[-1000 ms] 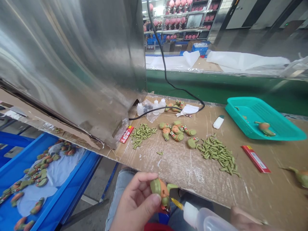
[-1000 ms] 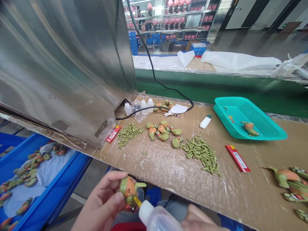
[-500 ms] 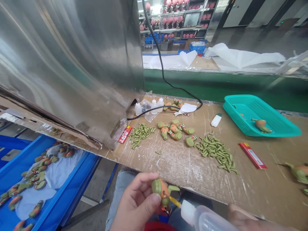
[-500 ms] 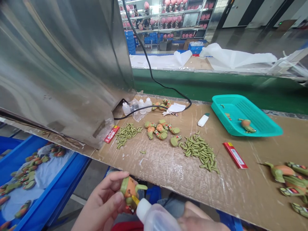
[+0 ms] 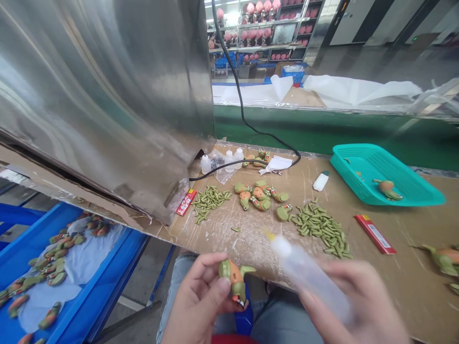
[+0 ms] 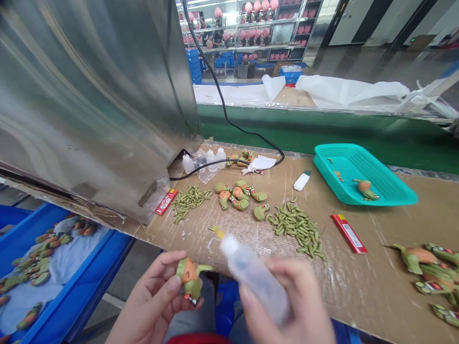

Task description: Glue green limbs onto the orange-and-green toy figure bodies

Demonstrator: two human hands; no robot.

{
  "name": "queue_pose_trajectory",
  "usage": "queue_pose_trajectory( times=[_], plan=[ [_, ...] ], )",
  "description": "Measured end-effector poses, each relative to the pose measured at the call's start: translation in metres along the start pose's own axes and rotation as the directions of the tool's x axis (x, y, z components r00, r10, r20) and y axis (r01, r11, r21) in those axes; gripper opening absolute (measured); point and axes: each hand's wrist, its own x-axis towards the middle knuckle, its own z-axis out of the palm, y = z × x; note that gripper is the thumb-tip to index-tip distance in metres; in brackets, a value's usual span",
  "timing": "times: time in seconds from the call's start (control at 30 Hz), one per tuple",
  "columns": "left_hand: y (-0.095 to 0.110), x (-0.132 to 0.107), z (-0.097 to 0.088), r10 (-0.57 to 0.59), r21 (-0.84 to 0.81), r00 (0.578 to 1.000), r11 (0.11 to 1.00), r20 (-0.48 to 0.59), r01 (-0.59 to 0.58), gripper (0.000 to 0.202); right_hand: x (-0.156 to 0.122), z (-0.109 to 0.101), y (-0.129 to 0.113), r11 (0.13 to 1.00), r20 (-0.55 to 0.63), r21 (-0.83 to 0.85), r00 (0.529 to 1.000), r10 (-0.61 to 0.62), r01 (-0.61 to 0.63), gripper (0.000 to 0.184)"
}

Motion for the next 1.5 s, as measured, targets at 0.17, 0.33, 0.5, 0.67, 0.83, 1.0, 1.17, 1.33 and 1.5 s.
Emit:
queue_pose_trajectory(
  times=[0.17, 0.33, 0.5, 0.67, 0.83, 1.0, 1.17, 1.33, 1.5],
  plan=[
    [0.0, 0.002, -0.006, -0.009, -0.019, 1.0, 1.0, -0.018, 0.008, 0.027, 0.055, 0.049, 0.046, 0.984, 0.133, -0.169, 0.99, -0.037, 0.059, 0.028],
    [0.004, 0.003, -0.016, 0.025, -0.043, 0.997, 0.999, -0.067, -0.028, 0.028, 0.052, 0.057, 0.055, 0.954, -0.045, -0.257, 0.984, -0.17, 0.153, 0.038],
    [0.009, 0.006, -0.019, 0.065, -0.045, 0.989, 0.996, -0.131, -0.071, 0.027, 0.036, 0.076, 0.029, 0.87, 0.237, -0.234, 0.894, -0.381, 0.433, 0.013],
    [0.009, 0.004, -0.016, 0.06, -0.06, 0.994, 0.996, -0.096, -0.066, 0.027, 0.048, 0.116, 0.027, 0.832, 0.506, -0.284, 0.812, -0.291, 0.476, 0.026],
    [0.008, 0.002, -0.021, 0.053, -0.061, 0.996, 0.997, -0.068, -0.057, 0.028, 0.047, 0.104, 0.021, 0.903, 0.528, -0.257, 0.833, -0.168, 0.345, 0.023],
    [0.006, -0.001, -0.02, 0.022, -0.045, 1.0, 0.999, 0.014, -0.022, 0.032, 0.024, 0.052, -0.013, 0.999, 0.477, 0.008, 0.878, -0.036, 0.037, 0.01],
    [0.001, -0.005, -0.011, 0.039, -0.023, 0.992, 0.999, 0.119, -0.037, 0.028, 0.007, 0.031, -0.039, 0.906, 0.426, 0.387, 0.905, -0.012, -0.17, 0.008],
    [-0.003, -0.01, -0.005, 0.055, -0.004, 0.982, 0.998, 0.182, -0.055, 0.025, 0.006, 0.035, -0.035, 0.9, 0.389, 0.429, 0.916, -0.103, -0.081, 0.008],
    [-0.005, -0.012, -0.003, 0.062, -0.003, 0.979, 0.998, 0.193, -0.063, 0.025, 0.0, 0.031, -0.031, 0.926, 0.368, 0.377, 0.914, -0.171, 0.021, 0.011]
  ],
)
